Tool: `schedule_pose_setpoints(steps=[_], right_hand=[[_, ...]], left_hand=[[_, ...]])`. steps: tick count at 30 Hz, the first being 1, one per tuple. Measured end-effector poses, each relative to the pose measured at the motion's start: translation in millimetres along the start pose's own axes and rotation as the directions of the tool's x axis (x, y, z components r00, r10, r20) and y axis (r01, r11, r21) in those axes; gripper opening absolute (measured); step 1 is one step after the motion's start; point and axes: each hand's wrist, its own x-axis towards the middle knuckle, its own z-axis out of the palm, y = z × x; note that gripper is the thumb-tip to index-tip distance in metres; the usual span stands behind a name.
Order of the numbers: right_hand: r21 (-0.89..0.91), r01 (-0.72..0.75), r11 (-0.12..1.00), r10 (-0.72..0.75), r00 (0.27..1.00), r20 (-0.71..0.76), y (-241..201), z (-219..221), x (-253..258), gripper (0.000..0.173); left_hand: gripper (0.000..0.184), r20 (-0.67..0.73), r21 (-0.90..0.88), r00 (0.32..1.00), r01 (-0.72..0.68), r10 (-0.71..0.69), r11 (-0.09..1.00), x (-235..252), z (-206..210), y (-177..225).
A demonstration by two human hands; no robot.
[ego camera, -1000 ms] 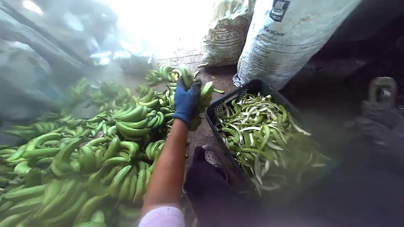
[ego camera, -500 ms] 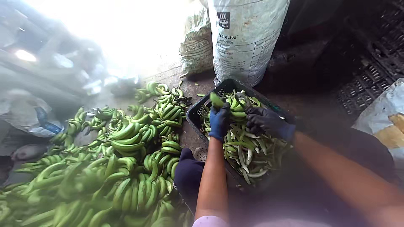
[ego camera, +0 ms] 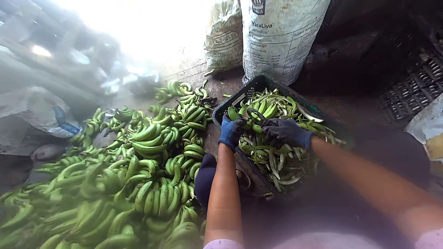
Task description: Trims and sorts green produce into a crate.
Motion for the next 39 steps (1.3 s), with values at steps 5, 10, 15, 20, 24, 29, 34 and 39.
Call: schedule_pose_setpoints(steps=[5, 10, 15, 20, 24, 29, 34, 39], right_hand=[[0.025, -0.05, 0.998, 0.048, 0.996, 0.072, -3, 6, 13, 0.038], [-0.064, -0.103, 0.993, 0.113, 0.974, 0.197, 14, 4, 10, 0.042], [-0.192, -0.092, 0.977, 0.15, 0.937, 0.316, 8, 0, -37, 0.031], [-0.106, 0.341, 0.934, -0.34, 0.94, 0.029, -8, -16, -59, 0.034], [-0.154, 0.445, 0.882, -0.447, 0.894, 0.029, -3, -11, -77, 0.041], [-0.289, 0.538, 0.792, -0.562, 0.827, 0.001, 2, -6, -81, 0.038], [-0.551, 0.442, 0.708, -0.532, 0.847, -0.004, 4, -11, -72, 0.04], [-0.759, 0.32, 0.566, -0.499, 0.867, -0.007, 3, -21, -52, 0.022]], left_hand=[[0.065, 0.044, -0.077, 0.999, -0.025, 0.029, 0.997, -15, 6, -9], [0.067, 0.012, -0.13, 0.993, -0.113, 0.116, 0.985, -22, 8, -9], [0.032, 0.038, -0.279, 0.941, -0.313, 0.336, 0.908, -15, -12, 35], [0.049, 0.148, -0.181, 0.92, -0.335, 0.362, 0.925, -46, 9, 53], [0.04, 0.078, -0.508, 0.88, -0.37, 0.469, 0.778, -46, 33, 35], [0.042, -0.06, -0.663, 0.957, -0.251, 0.284, 0.706, -52, 53, 39], [0.037, -0.096, -0.68, 0.943, -0.297, 0.32, 0.671, -69, 69, 42], [0.045, 0.146, -0.854, 0.959, -0.003, 0.244, 0.52, -73, 86, 23]])
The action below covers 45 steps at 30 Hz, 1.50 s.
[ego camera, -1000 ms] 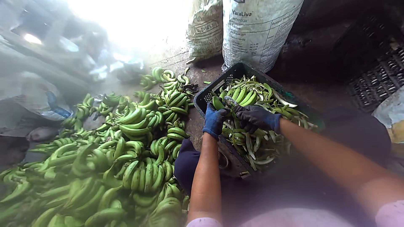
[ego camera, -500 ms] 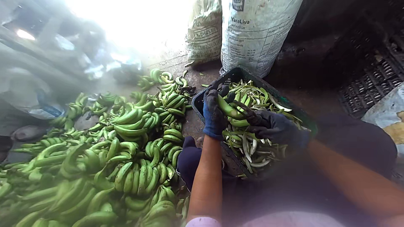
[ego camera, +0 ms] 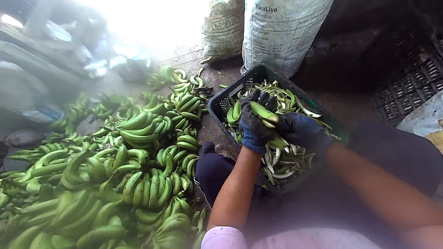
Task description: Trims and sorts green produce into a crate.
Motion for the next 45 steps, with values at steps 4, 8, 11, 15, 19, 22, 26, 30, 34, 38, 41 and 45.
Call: schedule_pose_setpoints(steps=[4, 8, 11, 15, 19, 22, 26, 30, 34, 38, 41, 45], right_hand=[[-0.068, -0.146, 0.987, 0.149, 0.988, 0.038, 7, -2, 9, 0.027], [-0.138, -0.138, 0.981, 0.148, 0.987, 0.064, 10, -10, 10, 0.017], [-0.294, -0.133, 0.946, 0.153, 0.987, 0.045, 18, -12, 8, 0.027], [-0.456, -0.144, 0.878, 0.168, 0.986, 0.013, 32, -10, -2, 0.041], [-0.135, -0.5, 0.856, 0.493, 0.866, -0.081, 79, -35, -10, 0.039], [0.705, -0.42, 0.571, 0.488, 0.864, 0.12, 70, -35, -36, 0.035], [0.986, -0.039, 0.16, 0.158, 0.987, 0.014, 0, -7, -66, 0.026], [0.99, 0.139, 0.038, 0.078, 0.987, -0.141, 22, -21, -88, 0.02], [0.942, 0.309, 0.133, 0.346, 0.876, -0.336, 52, -97, -136, 0.037], [0.786, 0.574, 0.232, 0.508, 0.617, -0.601, 149, -162, -220, 0.047], [0.708, 0.703, 0.06, 0.589, 0.548, -0.594, 182, -162, -261, 0.039], [0.824, 0.496, 0.275, 0.479, 0.672, -0.564, 185, -132, -250, 0.024]], left_hand=[[0.052, 0.067, 0.137, 0.992, 0.098, -0.108, 0.986, -9, -19, -13], [0.052, 0.078, 0.199, 0.981, 0.162, -0.18, 0.967, -6, -27, -12], [0.047, 0.083, 0.526, 0.965, 0.168, -0.248, 0.834, -22, -32, 0], [0.045, -0.037, 0.576, 0.758, 0.549, -0.652, 0.605, -29, -42, -10], [0.033, 0.015, 0.696, 0.669, 0.527, -0.743, 0.488, -47, -33, -14], [0.039, -0.035, 0.851, 0.898, 0.257, -0.439, 0.458, -59, -15, -8], [0.073, 0.009, 0.991, 0.968, 0.025, -0.251, 0.132, -44, 19, -38], [0.078, 0.252, 0.959, 0.877, -0.284, -0.409, -0.018, -39, 53, -36], [0.067, 0.305, 0.756, 0.731, -0.575, -0.61, -0.311, -8, 59, 12], [0.08, -0.193, 0.282, 0.861, -0.411, -0.471, -0.867, 31, 9, 51], [0.082, -0.195, 0.196, 0.905, -0.343, -0.379, -0.919, 50, -44, 54], [0.076, -0.06, 0.318, 0.894, -0.405, -0.445, -0.857, 75, -77, 45]])
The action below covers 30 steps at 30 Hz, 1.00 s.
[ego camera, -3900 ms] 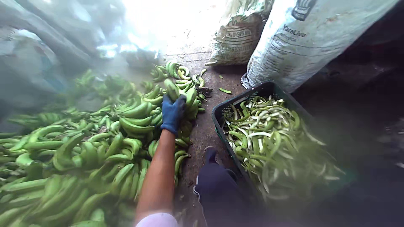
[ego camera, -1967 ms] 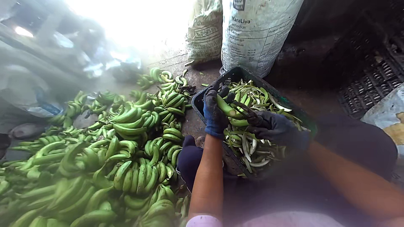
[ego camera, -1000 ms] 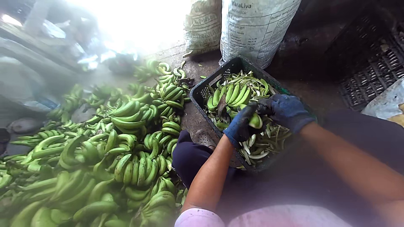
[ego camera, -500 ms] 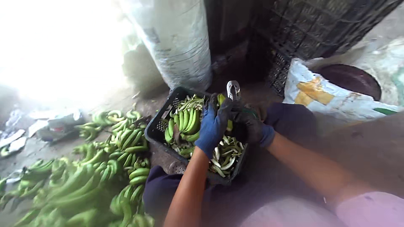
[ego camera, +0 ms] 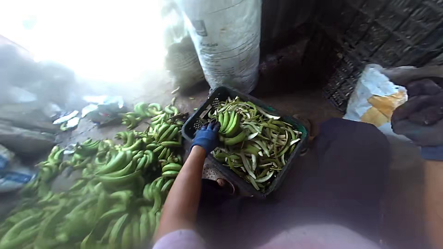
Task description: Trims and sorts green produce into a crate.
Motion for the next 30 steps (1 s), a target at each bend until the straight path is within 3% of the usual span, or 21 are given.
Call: schedule_pose_setpoints(steps=[3, 7, 8, 10, 13, 16, 18, 22, 26, 30], right_hand=[[-0.352, -0.107, 0.93, 0.119, 0.993, 0.011, 21, 62, -6, 0.035], [-0.505, -0.307, 0.806, 0.266, 0.952, -0.154, 55, 178, 0, 0.036], [-0.536, -0.35, 0.768, 0.333, 0.934, -0.132, 65, 189, -1, 0.039], [-0.675, -0.309, 0.67, 0.459, 0.887, 0.049, 84, 193, -9, 0.046], [-0.809, -0.186, 0.558, 0.519, 0.839, 0.166, 121, 212, -13, 0.045], [-0.877, -0.088, 0.472, 0.522, 0.829, 0.198, 143, 252, -10, 0.052], [-0.927, -0.05, 0.371, 0.537, 0.826, 0.17, 162, 261, -2, 0.051], [-0.975, 0.027, 0.222, 0.578, 0.802, 0.154, 182, 265, 11, 0.051], [-0.984, 0.071, 0.163, 0.559, 0.815, 0.152, 196, 264, 22, 0.051], [-0.993, 0.017, 0.12, 0.566, 0.82, 0.082, 208, 267, 26, 0.045]], left_hand=[[0.067, -0.004, -0.047, 1.0, -0.015, 0.015, 0.999, 13, 2, -2], [0.041, 0.001, -0.163, 1.0, 0.02, -0.02, 0.986, 16, -17, 3], [0.038, -0.016, -0.22, 1.0, 0.016, -0.02, 0.975, 14, -28, 6], [0.036, -0.075, -0.369, 0.997, 0.001, -0.031, 0.93, 6, -48, 16], [0.042, -0.11, -0.608, 0.986, 0.035, -0.128, 0.793, 1, -54, 29], [0.045, -0.035, -0.802, 0.96, 0.14, -0.279, 0.58, 3, -23, 48], [0.046, -0.025, -0.839, 0.935, 0.172, -0.353, 0.516, 8, -3, 63], [0.048, -0.027, -0.814, 0.938, 0.18, -0.345, 0.552, 8, 2, 81], [0.047, -0.066, -0.815, 0.933, 0.154, -0.353, 0.559, 10, 7, 85], [0.046, -0.085, -0.79, 0.938, 0.141, -0.335, 0.596, 8, 12, 93]])
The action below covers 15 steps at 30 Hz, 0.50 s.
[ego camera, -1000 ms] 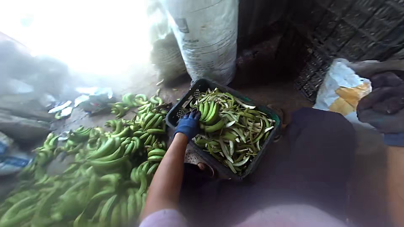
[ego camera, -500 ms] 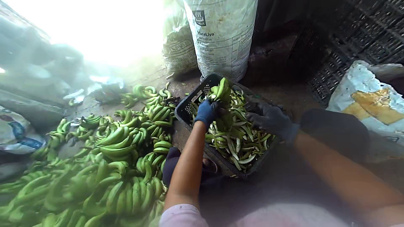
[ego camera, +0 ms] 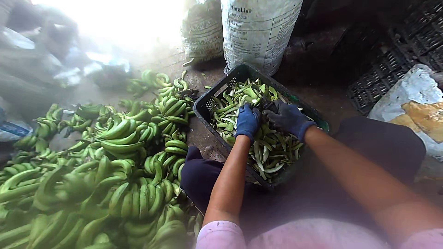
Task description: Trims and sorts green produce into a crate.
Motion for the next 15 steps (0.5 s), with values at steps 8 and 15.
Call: schedule_pose_setpoints(steps=[8, 15], right_hand=[[0.431, -0.257, 0.865, 0.164, 0.956, 0.242, 37, 51, -40, 0.047], [0.596, -0.422, 0.683, 0.127, 0.872, 0.472, 25, 22, -79, 0.037]], left_hand=[[0.046, -0.024, 0.031, 0.999, 0.04, -0.039, 0.999, -7, 15, -2], [0.049, 0.039, -0.044, 0.998, -0.048, 0.05, 0.998, -15, 0, -20]])
